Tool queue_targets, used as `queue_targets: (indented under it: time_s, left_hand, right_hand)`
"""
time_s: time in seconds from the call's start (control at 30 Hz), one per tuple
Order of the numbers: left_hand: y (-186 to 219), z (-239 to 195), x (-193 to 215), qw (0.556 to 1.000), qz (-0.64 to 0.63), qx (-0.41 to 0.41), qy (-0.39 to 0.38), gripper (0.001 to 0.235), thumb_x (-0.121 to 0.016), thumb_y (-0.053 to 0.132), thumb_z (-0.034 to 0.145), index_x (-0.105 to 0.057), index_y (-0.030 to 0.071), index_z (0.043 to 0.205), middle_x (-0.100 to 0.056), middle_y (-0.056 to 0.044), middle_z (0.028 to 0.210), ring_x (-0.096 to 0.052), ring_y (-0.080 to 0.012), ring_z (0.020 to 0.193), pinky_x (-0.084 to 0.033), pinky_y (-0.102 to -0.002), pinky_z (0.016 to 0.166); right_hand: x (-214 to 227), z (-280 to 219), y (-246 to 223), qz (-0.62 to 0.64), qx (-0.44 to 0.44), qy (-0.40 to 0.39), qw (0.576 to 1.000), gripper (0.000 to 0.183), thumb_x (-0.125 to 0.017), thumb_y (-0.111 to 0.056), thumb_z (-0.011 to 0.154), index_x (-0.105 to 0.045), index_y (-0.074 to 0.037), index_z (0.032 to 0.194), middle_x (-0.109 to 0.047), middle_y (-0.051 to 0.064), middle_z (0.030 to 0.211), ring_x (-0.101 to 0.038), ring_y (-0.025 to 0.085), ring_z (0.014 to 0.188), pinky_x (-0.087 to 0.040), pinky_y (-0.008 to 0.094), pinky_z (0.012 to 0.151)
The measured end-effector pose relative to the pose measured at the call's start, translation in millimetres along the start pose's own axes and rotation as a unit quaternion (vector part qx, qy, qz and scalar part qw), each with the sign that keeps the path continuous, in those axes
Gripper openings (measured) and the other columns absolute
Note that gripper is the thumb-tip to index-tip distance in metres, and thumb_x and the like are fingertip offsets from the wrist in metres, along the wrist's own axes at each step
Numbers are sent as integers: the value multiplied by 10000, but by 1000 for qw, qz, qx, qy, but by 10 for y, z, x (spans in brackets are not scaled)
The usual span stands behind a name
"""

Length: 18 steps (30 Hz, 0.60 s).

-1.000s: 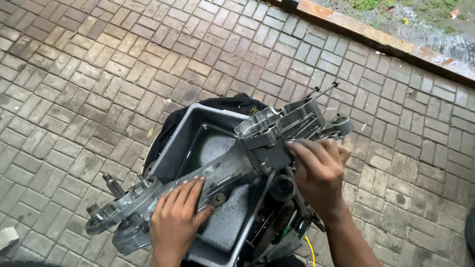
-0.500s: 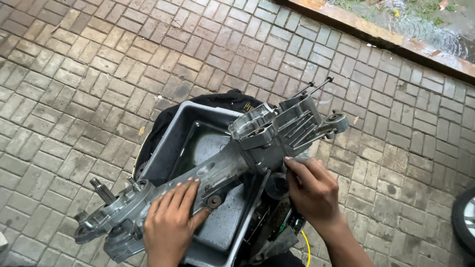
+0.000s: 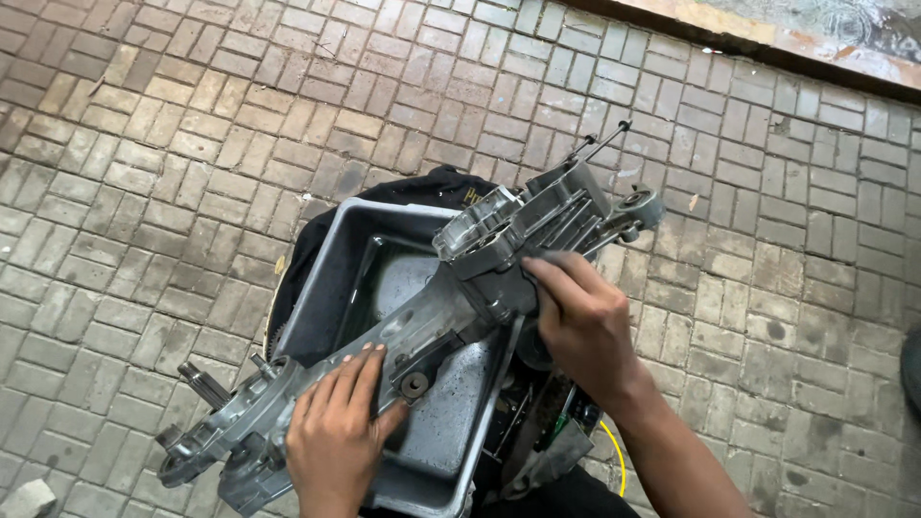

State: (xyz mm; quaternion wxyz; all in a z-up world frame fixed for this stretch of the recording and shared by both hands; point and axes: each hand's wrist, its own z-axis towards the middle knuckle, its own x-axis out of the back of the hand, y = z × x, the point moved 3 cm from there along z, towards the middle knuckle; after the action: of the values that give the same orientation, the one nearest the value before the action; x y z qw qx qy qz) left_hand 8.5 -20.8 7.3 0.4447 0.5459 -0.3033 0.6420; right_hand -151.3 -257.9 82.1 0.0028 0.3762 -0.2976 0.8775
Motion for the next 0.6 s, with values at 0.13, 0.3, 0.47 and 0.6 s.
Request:
queue_targets:
  time_s: [0.13,0.3,0.47,0.6]
  left_hand:
    - [13,23,-1,1000,4,-7,22,719,-745,574,768,-622,219,1381,-693,61,1326,-663,-151,1144,-497,-350,935]
    - [32,-9,-6,1000,-2,-3,19,740,-704,619,796,-603,226,1415,-688,52,1339,-661,-155,1159,-499,-365,946]
    - [39,14,9,1000,-6,3,27,722,-720,591,790,-611,229,1405,-689,59,1337,-660,-147,1157,-492,-348,942]
    - [32,7,0,1000,-13,0,10,761,-772,560,760,-594,219,1417,-676,53,1353,-652,-155,1161,-501,-363,934]
  right_hand:
    - [-7,-50,51,-12,-3,28,1000,185,-647,109,918,-714,44,1078,-690,174,1043,-715,291,920,-615,349,827]
    - [94,-297,58,-50,-9,-4,999,220,-670,76,905,-739,-14,1094,-739,144,1035,-736,265,897,-599,344,782]
    - [-51,-57,20,-55,22,52,997,264,-647,178,849,-742,43,1054,-743,163,994,-725,269,852,-606,337,749]
    - [110,-364,6,-67,-21,12,997,168,-703,-1,939,-735,-14,1104,-706,106,951,-704,236,792,-566,327,670]
